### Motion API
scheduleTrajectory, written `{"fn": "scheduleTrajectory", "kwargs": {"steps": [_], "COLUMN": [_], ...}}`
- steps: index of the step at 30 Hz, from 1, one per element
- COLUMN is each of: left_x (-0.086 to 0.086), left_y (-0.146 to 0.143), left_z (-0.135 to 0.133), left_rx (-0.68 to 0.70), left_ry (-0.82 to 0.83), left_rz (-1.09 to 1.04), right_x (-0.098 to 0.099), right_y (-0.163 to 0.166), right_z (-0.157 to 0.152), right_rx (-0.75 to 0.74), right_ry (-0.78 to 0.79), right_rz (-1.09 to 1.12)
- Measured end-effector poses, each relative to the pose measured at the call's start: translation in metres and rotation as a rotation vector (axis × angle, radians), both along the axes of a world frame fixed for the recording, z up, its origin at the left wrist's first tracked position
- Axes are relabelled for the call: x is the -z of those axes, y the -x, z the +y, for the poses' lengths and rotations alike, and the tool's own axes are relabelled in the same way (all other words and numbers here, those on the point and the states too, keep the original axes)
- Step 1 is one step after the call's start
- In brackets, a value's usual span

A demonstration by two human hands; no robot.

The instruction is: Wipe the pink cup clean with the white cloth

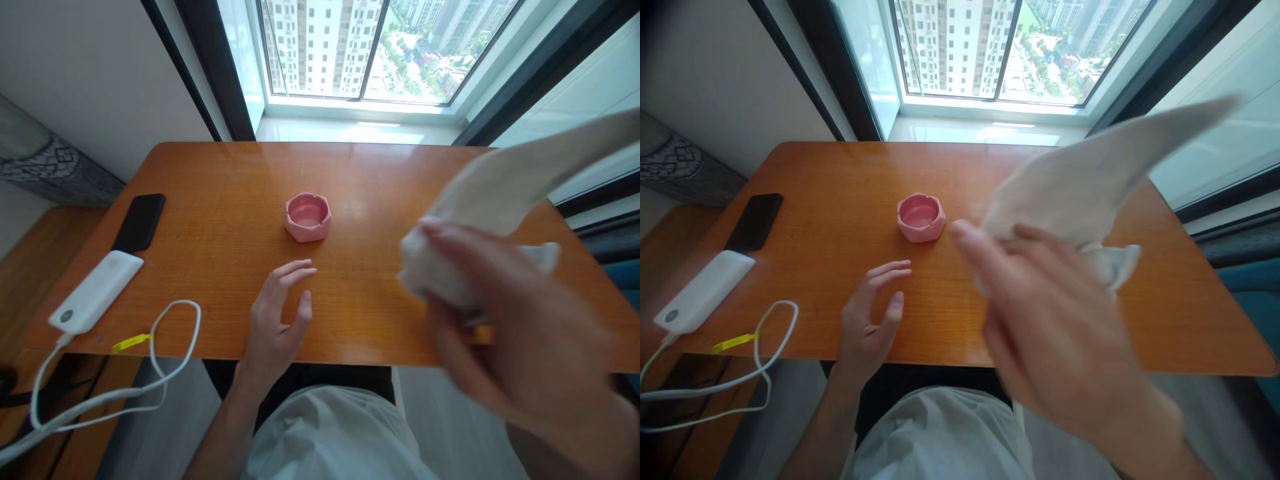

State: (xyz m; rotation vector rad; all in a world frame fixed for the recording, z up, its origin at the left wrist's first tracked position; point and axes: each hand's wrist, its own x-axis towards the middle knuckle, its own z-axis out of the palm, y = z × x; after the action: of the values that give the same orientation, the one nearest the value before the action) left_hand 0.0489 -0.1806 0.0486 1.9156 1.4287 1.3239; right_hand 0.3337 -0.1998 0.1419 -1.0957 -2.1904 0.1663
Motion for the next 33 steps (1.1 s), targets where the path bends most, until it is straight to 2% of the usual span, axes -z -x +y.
{"fn": "scheduleTrajectory", "kwargs": {"steps": [1, 3, 5, 7, 9, 11, 14, 17, 21, 25, 29, 33], "left_x": [0.000, 0.002, 0.009, 0.019, 0.027, 0.031, 0.027, 0.018, 0.013, 0.018, 0.022, 0.026], "left_y": [0.007, 0.022, 0.036, 0.046, 0.054, 0.059, 0.065, 0.067, 0.071, 0.089, 0.107, 0.114], "left_z": [-0.002, -0.008, -0.013, -0.019, -0.024, -0.030, -0.040, -0.052, -0.067, -0.074, -0.077, -0.080], "left_rx": [-0.040, -0.118, -0.185, -0.205, -0.163, -0.066, 0.073, 0.183, 0.307, 0.290, 0.289, 0.257], "left_ry": [-0.002, 0.009, 0.041, 0.095, 0.127, 0.088, -0.027, -0.056, -0.009, -0.044, -0.041, -0.009], "left_rz": [-0.014, -0.024, -0.020, 0.004, 0.061, 0.159, 0.308, 0.410, 0.562, 0.634, 0.619, 0.572], "right_x": [0.006, 0.031, 0.061, 0.082, 0.087, 0.081, 0.074, 0.083, 0.104, 0.103, 0.080, 0.057], "right_y": [0.032, 0.081, 0.111, 0.121, 0.115, 0.097, 0.055, 0.011, -0.024, -0.032, -0.030, -0.021], "right_z": [0.015, 0.021, 0.004, -0.018, -0.029, -0.022, 0.004, 0.024, 0.019, -0.007, -0.032, -0.045], "right_rx": [-0.049, -0.217, -0.299, -0.369, -0.446, -0.456, -0.257, -0.038, -0.055, -0.122, -0.120, -0.275], "right_ry": [0.035, 0.055, 0.130, 0.174, 0.209, 0.217, 0.186, 0.180, 0.206, 0.196, 0.240, 0.426], "right_rz": [-0.091, -0.334, -0.448, -0.432, -0.355, -0.243, -0.148, -0.239, -0.257, -0.185, -0.125, -0.085]}}
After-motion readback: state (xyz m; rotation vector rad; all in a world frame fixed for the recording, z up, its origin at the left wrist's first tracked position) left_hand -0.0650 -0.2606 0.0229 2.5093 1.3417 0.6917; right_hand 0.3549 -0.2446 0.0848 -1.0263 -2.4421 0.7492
